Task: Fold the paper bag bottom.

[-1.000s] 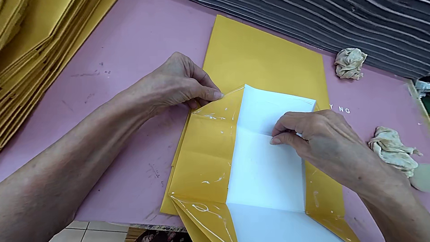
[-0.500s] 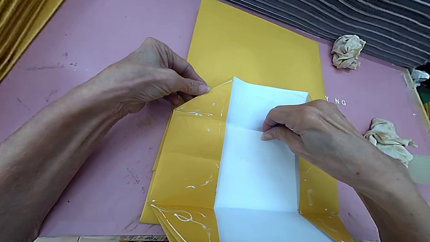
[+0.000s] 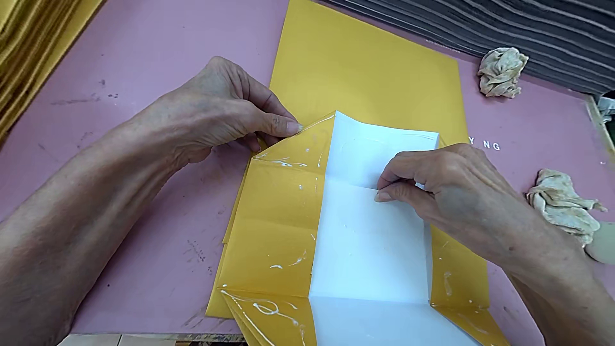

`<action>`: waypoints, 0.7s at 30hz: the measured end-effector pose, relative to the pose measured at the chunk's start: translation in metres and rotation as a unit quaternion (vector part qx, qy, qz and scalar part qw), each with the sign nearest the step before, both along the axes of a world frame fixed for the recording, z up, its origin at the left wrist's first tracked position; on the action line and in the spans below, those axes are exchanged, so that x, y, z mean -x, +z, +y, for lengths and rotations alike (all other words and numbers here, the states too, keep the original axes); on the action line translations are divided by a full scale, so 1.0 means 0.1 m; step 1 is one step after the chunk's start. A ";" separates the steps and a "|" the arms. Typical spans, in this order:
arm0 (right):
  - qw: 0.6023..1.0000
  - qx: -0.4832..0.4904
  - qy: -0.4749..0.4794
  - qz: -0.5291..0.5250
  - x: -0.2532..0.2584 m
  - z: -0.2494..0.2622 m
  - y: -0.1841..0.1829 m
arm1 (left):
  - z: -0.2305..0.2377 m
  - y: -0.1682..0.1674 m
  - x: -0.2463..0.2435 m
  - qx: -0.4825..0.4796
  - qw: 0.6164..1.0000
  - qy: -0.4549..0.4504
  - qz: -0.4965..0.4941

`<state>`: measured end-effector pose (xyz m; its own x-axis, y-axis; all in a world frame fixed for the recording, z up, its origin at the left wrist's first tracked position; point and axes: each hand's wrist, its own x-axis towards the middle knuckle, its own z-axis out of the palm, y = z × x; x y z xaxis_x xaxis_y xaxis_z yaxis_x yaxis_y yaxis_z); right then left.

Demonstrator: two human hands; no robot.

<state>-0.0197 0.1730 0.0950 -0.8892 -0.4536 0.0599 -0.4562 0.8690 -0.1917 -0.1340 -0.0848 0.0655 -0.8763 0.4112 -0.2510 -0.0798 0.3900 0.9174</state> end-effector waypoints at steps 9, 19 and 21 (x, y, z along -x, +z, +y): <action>0.998 -0.029 -0.026 0.051 -0.09 -0.13 -0.04 | 0.04 0.19 -0.23 -0.008 1.000 0.000 -0.010; 0.993 0.068 -0.023 0.091 -0.23 -0.03 0.01 | -0.22 0.06 -0.06 -0.002 0.973 -0.201 0.116; 0.984 0.104 -0.042 0.135 -0.33 0.08 0.16 | -0.24 0.06 -0.09 0.023 0.964 -0.217 0.152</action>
